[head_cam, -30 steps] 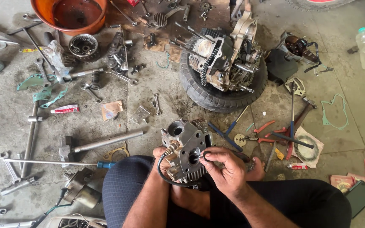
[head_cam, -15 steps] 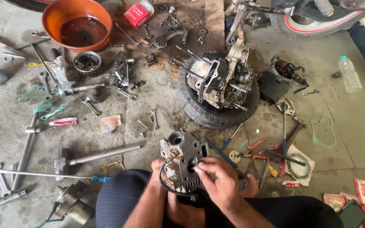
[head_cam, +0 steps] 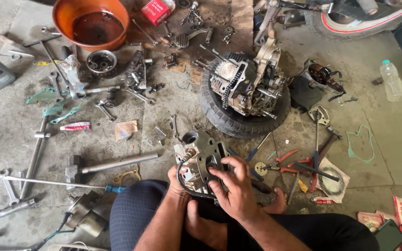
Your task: The person sits on the workshop floor servicing a motorcycle engine cylinder head and piston. They use a T-handle wrench on the engine, wipe parts with a pink rag, handle piston rings and small components, and fit parts onto the cylinder.
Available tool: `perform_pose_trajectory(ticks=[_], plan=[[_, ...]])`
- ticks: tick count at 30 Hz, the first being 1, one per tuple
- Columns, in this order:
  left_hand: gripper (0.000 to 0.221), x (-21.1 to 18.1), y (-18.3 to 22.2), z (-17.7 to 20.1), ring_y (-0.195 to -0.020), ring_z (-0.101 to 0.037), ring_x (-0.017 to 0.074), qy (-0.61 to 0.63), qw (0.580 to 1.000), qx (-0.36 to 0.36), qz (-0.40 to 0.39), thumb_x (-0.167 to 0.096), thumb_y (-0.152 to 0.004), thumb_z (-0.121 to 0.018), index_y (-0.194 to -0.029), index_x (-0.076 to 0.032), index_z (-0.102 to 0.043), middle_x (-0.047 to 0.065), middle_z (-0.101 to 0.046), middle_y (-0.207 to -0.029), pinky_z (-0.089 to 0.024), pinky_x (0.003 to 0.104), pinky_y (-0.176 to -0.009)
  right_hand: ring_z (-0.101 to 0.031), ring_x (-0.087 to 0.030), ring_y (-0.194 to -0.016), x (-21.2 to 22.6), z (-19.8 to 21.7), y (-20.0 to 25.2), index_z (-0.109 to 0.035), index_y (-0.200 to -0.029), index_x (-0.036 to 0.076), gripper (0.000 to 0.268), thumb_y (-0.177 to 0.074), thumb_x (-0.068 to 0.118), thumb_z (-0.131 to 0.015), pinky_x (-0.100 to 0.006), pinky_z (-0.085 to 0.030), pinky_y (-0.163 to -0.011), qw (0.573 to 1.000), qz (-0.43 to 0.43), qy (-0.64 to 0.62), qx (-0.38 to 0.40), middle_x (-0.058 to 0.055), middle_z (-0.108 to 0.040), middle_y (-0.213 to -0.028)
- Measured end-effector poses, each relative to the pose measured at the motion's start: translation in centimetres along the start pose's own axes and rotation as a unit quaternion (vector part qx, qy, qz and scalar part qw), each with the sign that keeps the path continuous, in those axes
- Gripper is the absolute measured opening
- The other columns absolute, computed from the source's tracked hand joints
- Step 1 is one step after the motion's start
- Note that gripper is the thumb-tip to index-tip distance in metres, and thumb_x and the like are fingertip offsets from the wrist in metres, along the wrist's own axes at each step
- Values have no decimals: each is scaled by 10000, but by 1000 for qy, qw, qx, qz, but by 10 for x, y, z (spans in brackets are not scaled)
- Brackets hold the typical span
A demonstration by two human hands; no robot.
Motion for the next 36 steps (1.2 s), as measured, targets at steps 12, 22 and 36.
perform_pose_trajectory(ticks=[12,22,36], plan=[[575,2,-17,45,-875,-706,354,-15,995,-68,-67,-248,-715,-662,-1216,34,-643,186,-726,-1008,-593,473,-841,-541,-269,-1338,-97,9,38,-626,-1292,85,328,-969,135,-657,-399,-475,-1085,955,-197,-219,21,-121,-547,-1473],[757,-10,19,-55,-1128,-658,326,-119,984,-6,-130,-158,-738,-709,-1447,25,-519,170,-683,-1253,-539,451,-1017,-374,-332,-1488,-90,-18,47,-184,-1644,55,1142,-763,370,-839,-477,-399,-1126,939,-150,-272,150,-199,-297,-1666],[1039,5,82,-192,-1456,-413,244,-549,824,47,-133,-222,-813,-845,-1615,-98,-197,100,-461,-1517,-353,382,-1210,-589,-263,-1235,-74,-27,89,-332,-1591,8,1065,-702,235,-873,-414,-512,-1038,863,-168,-473,59,-159,-559,-1379]])
Point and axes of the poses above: each hand's wrist, its own y-axis away from the middle knuckle, its own z-axis out of the back of the hand, x = y × z, the point moved 10 cm from there along -y, towards the middle knuckle
